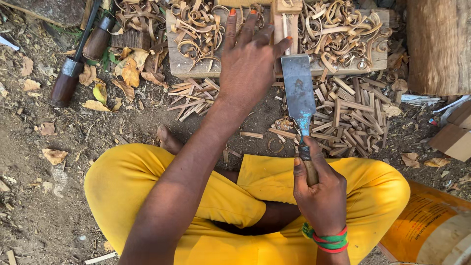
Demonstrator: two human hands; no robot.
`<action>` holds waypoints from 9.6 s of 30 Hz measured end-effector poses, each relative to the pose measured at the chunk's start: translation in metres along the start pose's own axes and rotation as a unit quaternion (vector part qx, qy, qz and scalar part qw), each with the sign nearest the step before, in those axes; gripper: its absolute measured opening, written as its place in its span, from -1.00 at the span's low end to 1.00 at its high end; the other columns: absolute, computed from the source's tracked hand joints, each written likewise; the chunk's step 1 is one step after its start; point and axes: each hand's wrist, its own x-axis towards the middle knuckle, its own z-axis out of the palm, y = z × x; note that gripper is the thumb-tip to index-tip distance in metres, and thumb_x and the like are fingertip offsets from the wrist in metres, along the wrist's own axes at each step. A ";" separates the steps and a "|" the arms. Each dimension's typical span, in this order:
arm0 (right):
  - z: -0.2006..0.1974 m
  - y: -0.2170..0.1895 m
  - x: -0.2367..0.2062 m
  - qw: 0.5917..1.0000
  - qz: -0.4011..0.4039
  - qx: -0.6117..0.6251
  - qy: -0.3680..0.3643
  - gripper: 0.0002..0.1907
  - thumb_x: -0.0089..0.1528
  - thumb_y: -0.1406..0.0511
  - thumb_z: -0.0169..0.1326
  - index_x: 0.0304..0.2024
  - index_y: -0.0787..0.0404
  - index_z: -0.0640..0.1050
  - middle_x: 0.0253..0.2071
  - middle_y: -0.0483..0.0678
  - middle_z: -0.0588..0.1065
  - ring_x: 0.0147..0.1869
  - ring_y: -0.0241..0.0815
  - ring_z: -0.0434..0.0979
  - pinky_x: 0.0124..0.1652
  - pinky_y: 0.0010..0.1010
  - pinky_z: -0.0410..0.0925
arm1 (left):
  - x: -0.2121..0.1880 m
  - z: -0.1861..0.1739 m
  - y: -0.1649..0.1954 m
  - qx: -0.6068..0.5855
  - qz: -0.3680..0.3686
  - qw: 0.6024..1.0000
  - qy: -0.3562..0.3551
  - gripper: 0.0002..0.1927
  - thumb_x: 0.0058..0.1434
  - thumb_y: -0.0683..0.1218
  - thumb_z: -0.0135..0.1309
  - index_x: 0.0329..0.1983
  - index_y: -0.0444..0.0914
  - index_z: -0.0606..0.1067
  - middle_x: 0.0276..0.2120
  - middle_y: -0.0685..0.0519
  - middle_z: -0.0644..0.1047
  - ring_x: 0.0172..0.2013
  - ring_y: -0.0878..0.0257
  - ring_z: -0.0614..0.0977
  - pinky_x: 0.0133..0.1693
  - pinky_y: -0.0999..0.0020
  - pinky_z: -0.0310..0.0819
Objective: The person carves a piece of wood using a chisel and a hammer. They strike the chisel with the hammer to remove wood shavings and shape the block, which is held in a wooden jig on the ground.
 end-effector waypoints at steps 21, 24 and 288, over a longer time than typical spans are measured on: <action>0.021 -0.024 0.044 0.995 -0.101 -0.019 0.013 -0.54 0.32 0.35 0.09 0.29 0.25 0.46 -0.10 0.32 0.57 -0.09 0.30 0.60 -0.19 -0.14 0.46 | -0.004 -0.028 0.038 0.010 0.068 0.997 -0.041 -0.56 0.14 -0.20 0.12 0.09 -0.49 0.52 0.10 -0.32 0.55 0.18 -0.03 0.57 0.37 0.09 0.16; 0.030 -0.025 0.051 0.997 -0.074 -0.017 0.010 -0.51 0.31 0.34 0.09 0.31 0.23 0.45 -0.11 0.33 0.55 -0.06 0.32 0.58 -0.16 -0.12 0.46 | 0.006 -0.030 0.030 -0.010 0.060 0.996 -0.063 -0.59 0.13 -0.23 0.12 0.06 -0.47 0.54 0.09 -0.30 0.56 0.17 -0.02 0.59 0.38 0.11 0.21; 0.024 -0.001 -0.012 0.999 0.010 0.033 -0.001 -0.45 0.26 0.35 0.17 0.31 0.26 0.43 -0.64 0.06 0.35 -0.64 -0.23 0.25 -0.57 -0.33 0.26 | -0.006 -0.018 0.013 0.002 -0.015 1.000 -0.027 -0.40 0.05 -0.30 0.14 0.18 -0.01 0.56 0.06 -0.21 0.58 0.21 -0.19 0.46 0.23 -0.39 0.17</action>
